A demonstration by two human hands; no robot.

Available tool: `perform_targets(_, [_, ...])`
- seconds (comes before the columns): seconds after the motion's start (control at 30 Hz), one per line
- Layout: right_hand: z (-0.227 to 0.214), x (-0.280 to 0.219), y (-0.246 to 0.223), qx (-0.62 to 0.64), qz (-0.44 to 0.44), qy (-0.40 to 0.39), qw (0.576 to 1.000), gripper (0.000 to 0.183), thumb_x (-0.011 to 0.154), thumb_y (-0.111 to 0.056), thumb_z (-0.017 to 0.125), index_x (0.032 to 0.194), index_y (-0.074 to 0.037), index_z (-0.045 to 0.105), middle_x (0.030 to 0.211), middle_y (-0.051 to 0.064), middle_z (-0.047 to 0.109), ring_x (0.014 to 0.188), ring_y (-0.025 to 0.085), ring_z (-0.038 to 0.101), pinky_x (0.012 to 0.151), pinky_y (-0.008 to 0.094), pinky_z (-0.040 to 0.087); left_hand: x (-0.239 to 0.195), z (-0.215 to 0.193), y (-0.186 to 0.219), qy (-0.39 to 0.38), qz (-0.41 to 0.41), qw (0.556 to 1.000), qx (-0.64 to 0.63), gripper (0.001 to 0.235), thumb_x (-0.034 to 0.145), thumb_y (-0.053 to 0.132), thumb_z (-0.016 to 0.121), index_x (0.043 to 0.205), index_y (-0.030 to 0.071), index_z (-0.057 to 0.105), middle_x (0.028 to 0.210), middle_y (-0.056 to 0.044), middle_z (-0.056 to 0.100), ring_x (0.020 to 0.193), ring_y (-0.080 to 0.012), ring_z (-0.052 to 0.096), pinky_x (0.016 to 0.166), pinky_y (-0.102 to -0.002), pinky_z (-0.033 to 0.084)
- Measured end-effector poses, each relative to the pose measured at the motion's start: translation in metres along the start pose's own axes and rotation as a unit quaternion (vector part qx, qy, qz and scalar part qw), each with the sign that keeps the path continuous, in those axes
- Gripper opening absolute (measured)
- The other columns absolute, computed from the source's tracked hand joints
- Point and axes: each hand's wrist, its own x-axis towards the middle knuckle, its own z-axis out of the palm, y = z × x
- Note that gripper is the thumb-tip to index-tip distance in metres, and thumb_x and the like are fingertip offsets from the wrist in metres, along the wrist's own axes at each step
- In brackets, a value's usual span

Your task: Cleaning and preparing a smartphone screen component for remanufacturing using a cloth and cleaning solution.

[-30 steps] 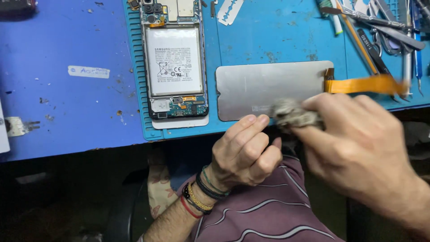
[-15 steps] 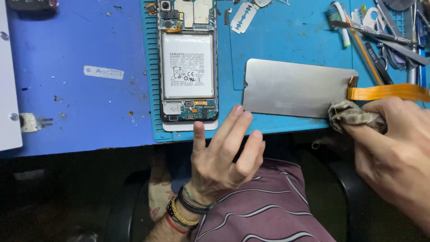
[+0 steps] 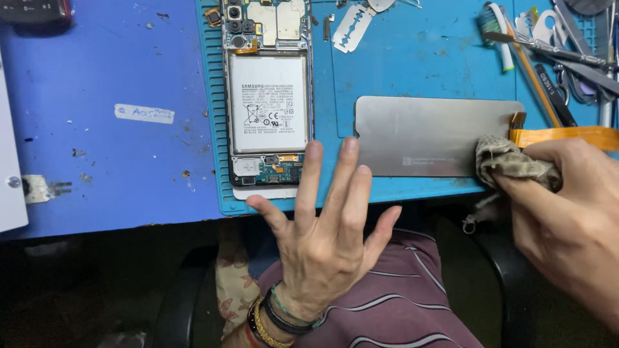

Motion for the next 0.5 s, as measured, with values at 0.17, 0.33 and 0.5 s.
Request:
perform_targets(0.17, [0.001,0.001,0.005,0.024,-0.007,0.000,1.000,0.031,0.082,0.021,0.070,0.111,0.010,0.076,0.115,0.030,0.063,0.082,0.039,0.058,0.074,0.047,0.046,-0.008,0.001,-0.007,0.035,0.034,0.999,0.019,0.049,0.101,0.051,0.084,0.134,0.026,0.057,0.148,0.003,0.065,0.147,-0.0261,0.042,0.124,-0.063,-0.016])
perform_targets(0.33, [0.003,-0.002,-0.011,0.009,0.025,-0.019,0.999,0.034,0.081,0.024,0.068,0.113,0.013,0.075,0.118,0.031,0.062,0.085,0.038,0.060,0.074,0.044,0.049,-0.010,0.022,-0.016,0.073,0.091,0.992,0.042,0.049,0.108,0.052,0.070,0.136,0.023,0.041,0.147,0.009,0.067,0.150,-0.0217,0.034,0.129,-0.056,-0.018])
perform_targets(0.5, [0.014,0.033,-0.063,-0.010,-0.165,0.010,0.986,0.022,0.082,-0.007,0.069,0.103,-0.001,0.072,0.114,0.017,0.062,0.074,0.026,0.054,0.062,0.037,0.044,-0.010,0.029,-0.008,0.109,0.052,0.992,-0.024,0.064,0.102,0.045,0.081,0.131,0.015,0.033,0.142,0.002,0.073,0.149,-0.0210,0.037,0.131,-0.049,-0.013])
